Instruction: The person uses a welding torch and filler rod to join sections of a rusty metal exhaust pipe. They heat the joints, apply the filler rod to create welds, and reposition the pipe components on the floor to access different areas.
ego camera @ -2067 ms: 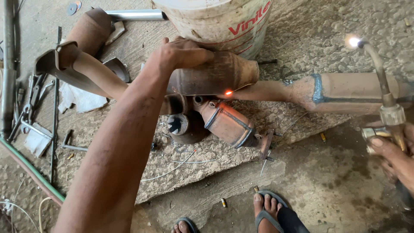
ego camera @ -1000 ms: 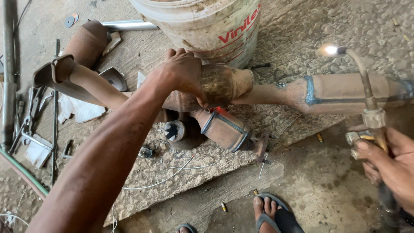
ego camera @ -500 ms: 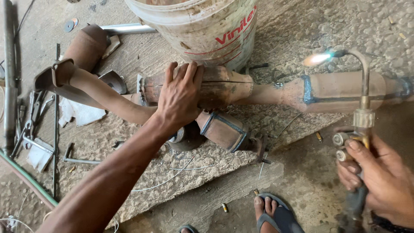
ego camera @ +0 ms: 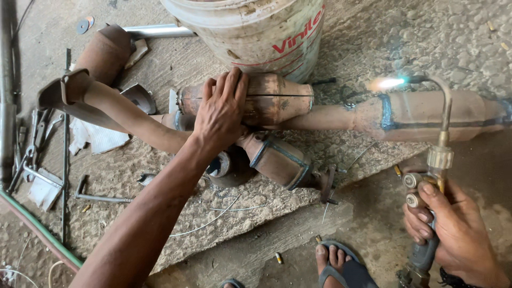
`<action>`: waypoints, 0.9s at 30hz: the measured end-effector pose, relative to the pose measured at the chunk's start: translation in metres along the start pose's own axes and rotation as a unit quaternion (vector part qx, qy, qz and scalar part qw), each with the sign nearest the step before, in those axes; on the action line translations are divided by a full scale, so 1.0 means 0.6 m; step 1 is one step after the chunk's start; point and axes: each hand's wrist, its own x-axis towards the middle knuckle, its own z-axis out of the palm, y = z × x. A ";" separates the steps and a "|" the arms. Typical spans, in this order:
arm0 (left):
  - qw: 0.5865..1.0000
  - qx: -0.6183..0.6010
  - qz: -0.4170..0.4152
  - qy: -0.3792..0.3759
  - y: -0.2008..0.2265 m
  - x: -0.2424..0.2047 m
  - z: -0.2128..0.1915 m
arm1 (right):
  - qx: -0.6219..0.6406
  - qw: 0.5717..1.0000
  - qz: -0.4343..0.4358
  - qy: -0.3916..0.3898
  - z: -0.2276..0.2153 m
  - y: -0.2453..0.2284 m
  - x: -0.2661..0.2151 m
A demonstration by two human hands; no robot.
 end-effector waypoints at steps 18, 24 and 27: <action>0.999 0.004 0.035 0.013 -0.007 0.011 0.007 | -0.028 0.998 0.030 0.041 -0.011 0.008 0.004; 0.998 -0.004 0.016 -0.060 -0.010 0.019 0.011 | -0.034 0.999 0.018 0.034 -0.013 0.006 0.009; 0.996 -0.009 0.013 -0.088 -0.008 0.023 0.018 | -0.025 0.999 0.000 0.027 -0.015 0.000 0.010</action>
